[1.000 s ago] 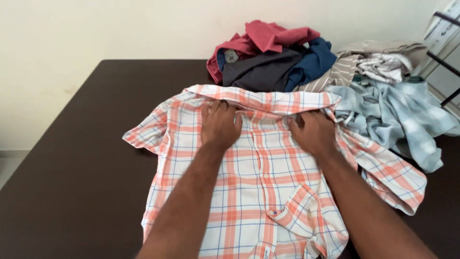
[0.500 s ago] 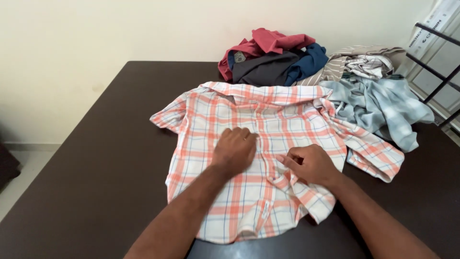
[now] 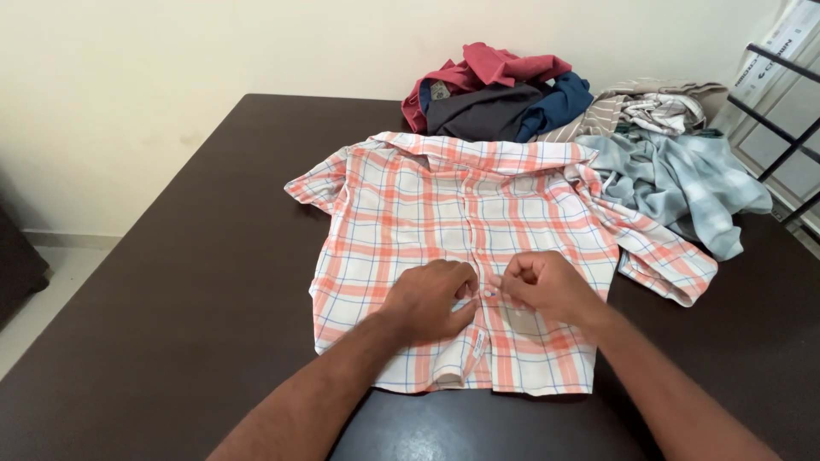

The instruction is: The person folds a plaid shirt on a dark table, smoothing the fabric and buttoning it before setting it aside. They then pick up a second plaid shirt, unfold it, and begin buttoning it.

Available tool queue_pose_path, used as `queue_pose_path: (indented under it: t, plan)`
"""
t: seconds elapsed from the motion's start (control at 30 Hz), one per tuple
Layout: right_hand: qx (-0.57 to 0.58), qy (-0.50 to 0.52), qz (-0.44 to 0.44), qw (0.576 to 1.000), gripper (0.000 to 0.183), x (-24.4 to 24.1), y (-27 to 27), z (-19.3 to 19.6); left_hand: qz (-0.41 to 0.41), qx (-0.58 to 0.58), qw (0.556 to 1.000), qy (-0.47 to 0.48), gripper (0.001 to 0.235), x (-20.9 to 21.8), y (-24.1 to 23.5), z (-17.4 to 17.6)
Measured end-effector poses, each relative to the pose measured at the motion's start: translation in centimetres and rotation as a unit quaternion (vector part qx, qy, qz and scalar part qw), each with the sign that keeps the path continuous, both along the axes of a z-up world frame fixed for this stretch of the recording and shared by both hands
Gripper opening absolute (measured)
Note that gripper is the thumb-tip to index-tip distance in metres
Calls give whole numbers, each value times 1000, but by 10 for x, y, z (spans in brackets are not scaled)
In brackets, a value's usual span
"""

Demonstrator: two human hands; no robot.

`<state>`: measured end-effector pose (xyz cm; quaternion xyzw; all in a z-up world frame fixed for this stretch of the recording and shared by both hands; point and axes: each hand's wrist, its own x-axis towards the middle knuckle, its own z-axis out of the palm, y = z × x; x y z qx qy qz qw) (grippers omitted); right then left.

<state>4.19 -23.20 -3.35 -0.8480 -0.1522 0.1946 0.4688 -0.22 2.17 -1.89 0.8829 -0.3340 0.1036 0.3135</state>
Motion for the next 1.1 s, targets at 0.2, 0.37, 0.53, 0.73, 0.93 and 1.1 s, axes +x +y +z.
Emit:
queue_pose_path:
  t: [0.2, 0.37, 0.53, 0.73, 0.93, 1.1]
  plan:
    - [-193, -158, -90, 964, 36, -28, 46, 29, 34, 25, 999, 29, 18, 12, -5, -11]
    - [-257, -182, -129, 940, 33, -35, 51, 28, 50, 36, 997, 51, 24, 12, -9, -8]
    - [-135, -83, -185, 970, 24, -18, 33, 9, 47, 6, 998, 47, 29, 5, -13, 3]
    - [65, -1, -179, 982, 22, -11, 24, 5, 25, -67, 996, -44, 30, 8, -16, -4]
    - [107, -18, -173, 979, 26, -13, 23, -4, 67, -104, 992, -6, 23, 14, -16, -15]
    - [43, -188, -167, 967, 21, -14, 32, -7, 98, -54, 993, 43, 19, 16, -18, -11]
